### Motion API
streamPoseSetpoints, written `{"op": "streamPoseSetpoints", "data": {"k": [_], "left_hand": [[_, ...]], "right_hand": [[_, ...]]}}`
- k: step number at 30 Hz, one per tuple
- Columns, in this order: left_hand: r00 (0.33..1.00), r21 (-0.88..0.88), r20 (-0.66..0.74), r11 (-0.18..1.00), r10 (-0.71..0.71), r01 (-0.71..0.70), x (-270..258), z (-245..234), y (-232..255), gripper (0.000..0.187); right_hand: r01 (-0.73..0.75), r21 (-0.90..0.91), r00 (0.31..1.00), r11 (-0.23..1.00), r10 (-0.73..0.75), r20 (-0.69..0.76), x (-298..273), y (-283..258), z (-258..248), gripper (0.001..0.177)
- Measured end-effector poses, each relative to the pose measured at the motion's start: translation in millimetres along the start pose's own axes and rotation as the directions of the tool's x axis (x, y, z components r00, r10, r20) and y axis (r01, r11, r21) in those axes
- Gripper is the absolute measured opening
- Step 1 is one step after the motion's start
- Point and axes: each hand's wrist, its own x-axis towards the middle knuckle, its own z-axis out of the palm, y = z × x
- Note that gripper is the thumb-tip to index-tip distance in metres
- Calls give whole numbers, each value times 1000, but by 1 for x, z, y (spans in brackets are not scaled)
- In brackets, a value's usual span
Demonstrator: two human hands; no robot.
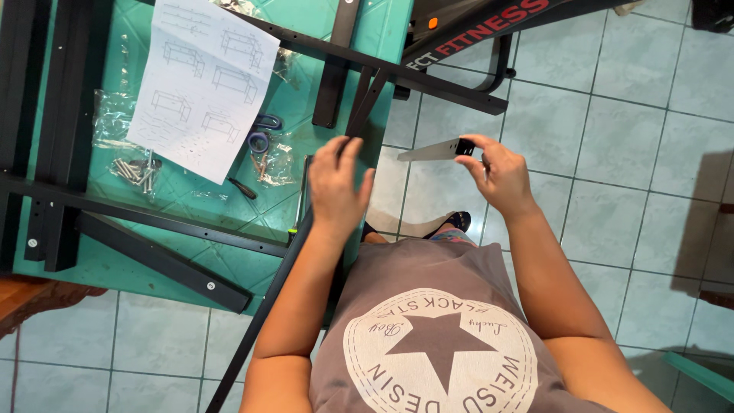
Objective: The person assembles a metal frame by consulting an instruction sheet, then aligns and joins metal bars with a small black connector. They insert and tighten a bolt to secure the joint, repeating the process on another bar. The assembly progresses with multiple bars connected and bolted together.
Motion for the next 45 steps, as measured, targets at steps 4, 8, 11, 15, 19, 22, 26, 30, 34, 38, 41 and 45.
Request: {"op": "streamPoseSetpoints", "data": {"k": [4,8,11,15,19,22,26,30,34,38,41,45], "left_hand": [[994,-264,70,963,80,-59,7,13,29,52],[971,-474,193,880,145,-37,9,31,52,57],[952,-594,215,803,219,-50,15,48,58,55],[935,-702,289,709,206,62,14,63,59,46],[928,-787,328,594,176,165,10,69,58,39],[929,-762,331,628,166,159,12,70,55,41],[926,-780,349,592,142,203,15,71,58,43],[903,-800,419,512,100,314,15,67,67,43],[883,-783,457,516,101,346,14,62,75,45],[899,-802,417,520,136,293,12,59,79,45],[920,-808,360,544,156,224,11,57,82,44],[947,-739,296,657,123,146,9,52,91,42]], "right_hand": [[63,-5,998,998,-63,32,-3,-14,-10,33],[172,-2,984,985,-172,42,-6,-28,-18,35],[187,40,981,981,-189,49,-9,-37,-23,38],[143,64,987,988,-147,70,-11,-43,-32,40],[-29,226,997,974,11,80,-10,-38,-47,53],[-67,225,995,972,49,85,-7,-28,-57,38],[-229,312,973,922,203,112,-8,-24,-53,21],[-138,249,990,959,134,36,-8,-26,-50,19],[-183,405,982,896,145,123,-7,-29,-55,26],[-222,469,958,855,102,268,-5,-28,-58,43],[-191,468,957,863,58,283,-5,-27,-58,43],[-156,464,956,872,15,294,-8,-25,-59,43]]}}
